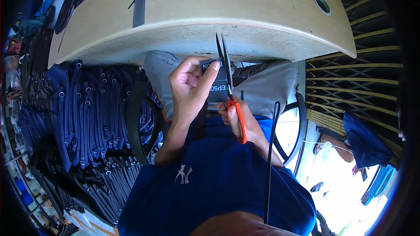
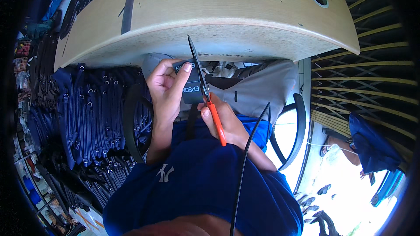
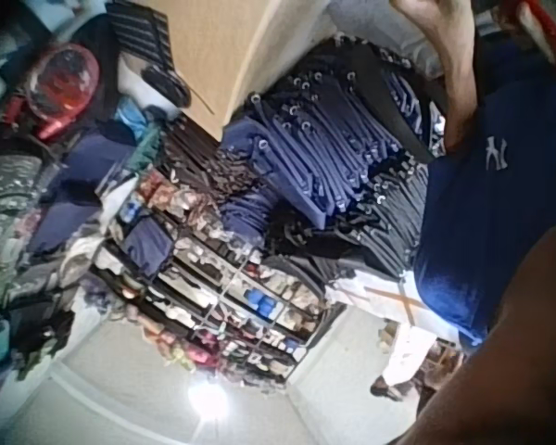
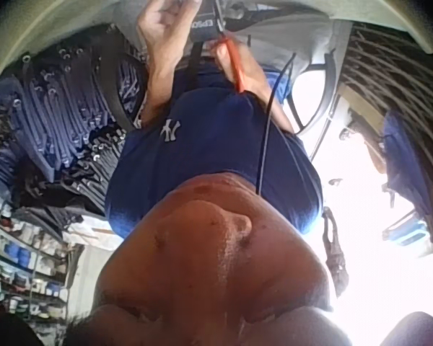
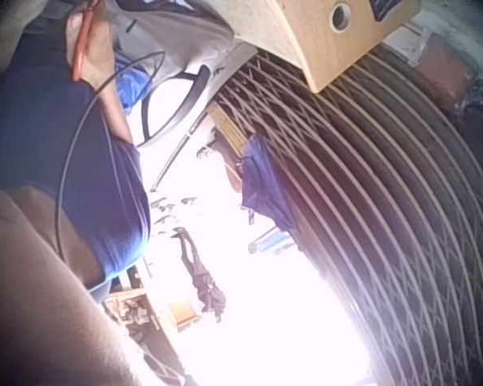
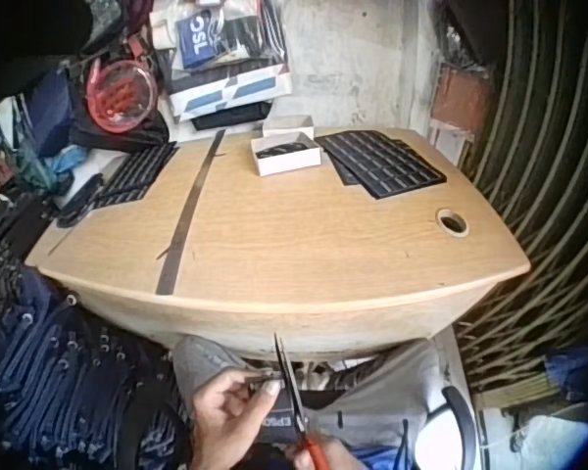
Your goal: Cutting printed garment labels from a strip using scissors.
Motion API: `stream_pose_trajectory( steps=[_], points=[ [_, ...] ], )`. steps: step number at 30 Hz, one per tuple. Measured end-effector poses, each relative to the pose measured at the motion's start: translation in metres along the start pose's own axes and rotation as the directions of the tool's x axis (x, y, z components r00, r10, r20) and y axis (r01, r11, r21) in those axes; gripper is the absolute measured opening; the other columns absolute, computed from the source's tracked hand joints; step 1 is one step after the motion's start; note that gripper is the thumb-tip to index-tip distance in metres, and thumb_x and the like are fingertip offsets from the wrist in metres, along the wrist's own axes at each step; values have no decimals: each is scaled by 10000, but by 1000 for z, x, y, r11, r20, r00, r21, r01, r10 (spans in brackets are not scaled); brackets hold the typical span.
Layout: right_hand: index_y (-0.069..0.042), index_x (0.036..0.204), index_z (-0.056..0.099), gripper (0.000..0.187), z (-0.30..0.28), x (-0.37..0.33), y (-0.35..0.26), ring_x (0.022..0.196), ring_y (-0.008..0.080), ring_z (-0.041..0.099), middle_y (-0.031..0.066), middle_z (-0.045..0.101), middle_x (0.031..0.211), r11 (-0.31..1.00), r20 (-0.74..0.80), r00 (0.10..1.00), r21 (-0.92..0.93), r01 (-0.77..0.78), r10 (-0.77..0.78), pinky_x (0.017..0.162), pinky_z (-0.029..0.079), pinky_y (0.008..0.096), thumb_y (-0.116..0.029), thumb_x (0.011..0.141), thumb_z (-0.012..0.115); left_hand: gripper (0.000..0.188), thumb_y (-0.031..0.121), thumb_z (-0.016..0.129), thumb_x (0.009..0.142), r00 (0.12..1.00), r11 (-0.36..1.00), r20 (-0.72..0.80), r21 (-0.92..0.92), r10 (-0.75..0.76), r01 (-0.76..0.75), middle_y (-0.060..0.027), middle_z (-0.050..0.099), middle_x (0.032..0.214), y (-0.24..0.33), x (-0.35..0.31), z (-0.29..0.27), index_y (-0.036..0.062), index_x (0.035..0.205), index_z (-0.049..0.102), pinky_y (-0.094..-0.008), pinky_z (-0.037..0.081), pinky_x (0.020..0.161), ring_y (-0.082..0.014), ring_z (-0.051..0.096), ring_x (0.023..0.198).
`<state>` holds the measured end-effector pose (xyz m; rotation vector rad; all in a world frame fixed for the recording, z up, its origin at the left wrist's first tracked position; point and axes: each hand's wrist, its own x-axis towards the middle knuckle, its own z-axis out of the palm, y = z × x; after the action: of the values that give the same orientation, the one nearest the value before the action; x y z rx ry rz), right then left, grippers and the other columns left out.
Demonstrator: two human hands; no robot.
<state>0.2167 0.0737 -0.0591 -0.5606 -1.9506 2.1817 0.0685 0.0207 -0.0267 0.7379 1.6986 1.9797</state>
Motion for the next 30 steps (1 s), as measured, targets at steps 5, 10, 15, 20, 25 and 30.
stream_pose_trajectory(
  steps=[5, 10, 15, 20, 25, 30],
  points=[
    [23, 899, 468, 560, -1, 0, -1, 615, 224, 530, 128, 544, 713, 1000, -20, 1000, -22, 13, -13, 585, 435, 339, -529, 917, 380, 91, 27, 663, 810, 999, 999, -1, -11, 36, -36, 67, 495, 582, 1, 1, 2, -16, 874, 617, -142, 243, 438, 40, 376, 505],
    [6, 808, 469, 536, 0, 0, -5, 561, 205, 494, 101, 501, 634, 999, -29, 1000, -43, 8, -10, 546, 416, 341, -505, 934, 363, 95, 23, 662, 810, 1000, 1000, 10, 10, 6, -6, 68, 496, 586, 1, 0, 0, -19, 882, 617, -145, 238, 433, 42, 367, 502],
    [-42, 709, 410, 620, 5, 3, -16, 467, 65, 338, -15, 358, 564, 999, -53, 998, 24, 25, -24, 416, 274, 221, -631, 882, 324, 94, 28, 664, 810, 1000, 1000, 6, 14, -10, 10, 73, 485, 579, 6, 1, 1, -16, 880, 619, -145, 236, 430, 42, 367, 496],
    [-52, 611, 394, 637, 5, 5, -17, 403, 79, 388, 5, 394, 491, 993, -85, 994, -95, 62, -70, 381, 289, 228, -610, 901, 294, 90, 31, 664, 812, 1000, 1000, 1, 17, 6, -6, 75, 476, 576, 1, 2, -1, -15, 875, 620, -145, 240, 430, 41, 367, 495],
    [-52, 599, 391, 635, 6, 5, -20, 392, 83, 389, 10, 391, 479, 992, -100, 994, -120, 36, -49, 376, 295, 226, -599, 907, 292, 83, 33, 661, 817, 1000, 1000, -3, 15, -7, 7, 78, 462, 575, 9, 3, 1, -14, 869, 617, -145, 240, 434, 39, 364, 501],
    [4, 789, 493, 426, -1, 2, -8, 522, 152, 478, 59, 470, 584, 999, -51, 998, -25, -23, 22, 507, 399, 315, -378, 958, 407, 86, 28, 660, 818, 1000, 1000, 14, 14, -6, 6, 80, 455, 586, 0, 3, -3, -14, 878, 613, -147, 246, 444, 38, 367, 518]
  ],
)
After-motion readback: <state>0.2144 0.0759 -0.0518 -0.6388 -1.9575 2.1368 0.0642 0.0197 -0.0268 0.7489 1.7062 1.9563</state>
